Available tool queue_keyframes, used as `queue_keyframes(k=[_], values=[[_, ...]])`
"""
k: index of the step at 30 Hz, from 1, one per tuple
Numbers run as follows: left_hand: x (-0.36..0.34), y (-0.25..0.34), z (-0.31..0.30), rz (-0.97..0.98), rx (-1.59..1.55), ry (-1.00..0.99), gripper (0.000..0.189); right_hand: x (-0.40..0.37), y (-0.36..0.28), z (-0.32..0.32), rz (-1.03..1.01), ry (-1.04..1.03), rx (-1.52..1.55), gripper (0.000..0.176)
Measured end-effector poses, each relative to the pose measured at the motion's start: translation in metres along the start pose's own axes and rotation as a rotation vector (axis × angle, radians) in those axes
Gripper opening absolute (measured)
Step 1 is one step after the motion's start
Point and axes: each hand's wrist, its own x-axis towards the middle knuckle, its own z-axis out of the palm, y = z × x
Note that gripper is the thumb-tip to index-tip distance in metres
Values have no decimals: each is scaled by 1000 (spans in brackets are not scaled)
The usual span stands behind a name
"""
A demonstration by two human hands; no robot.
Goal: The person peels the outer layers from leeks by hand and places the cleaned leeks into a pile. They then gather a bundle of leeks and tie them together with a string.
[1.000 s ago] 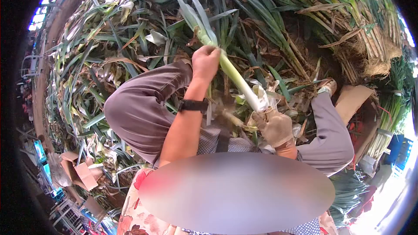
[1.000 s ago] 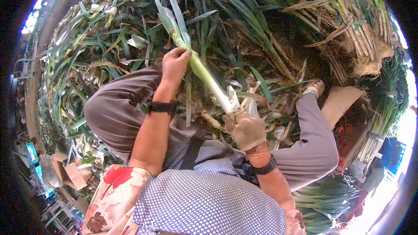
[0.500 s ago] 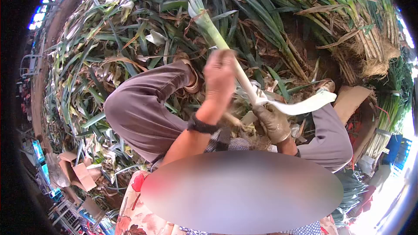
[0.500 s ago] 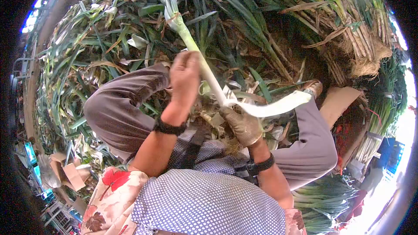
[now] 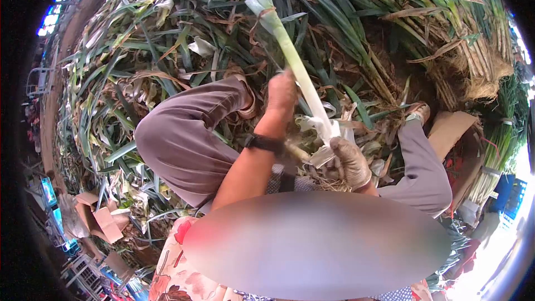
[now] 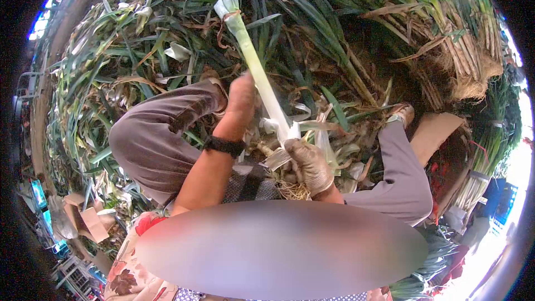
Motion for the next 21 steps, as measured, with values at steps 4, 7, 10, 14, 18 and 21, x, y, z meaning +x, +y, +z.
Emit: queue_keyframes(k=[4, 7, 10, 14, 18, 21], values=[[5, -37, -15, 259, 1004, -350, 28, -9, -19, 2, -74, 78, -97, 31], [-2, -13, -24, 92, 1049, 161, 39, -16, -21, -15, -214, 72, -352, 31], [-3, 44, -30, 630, 717, 496, 69, -38, -30, -22, -232, 109, -662, 24], [18, 84, -29, 678, 515, 153, 61, -52, -20, -40, -326, 127, -861, 13], [-10, 125, -54, 647, 1067, 323, 20, -55, -19, -52, -347, 162, -484, 19], [-27, 169, -135, 857, 1427, 682, 20, -60, -29, -47, -210, 254, -252, 29]])
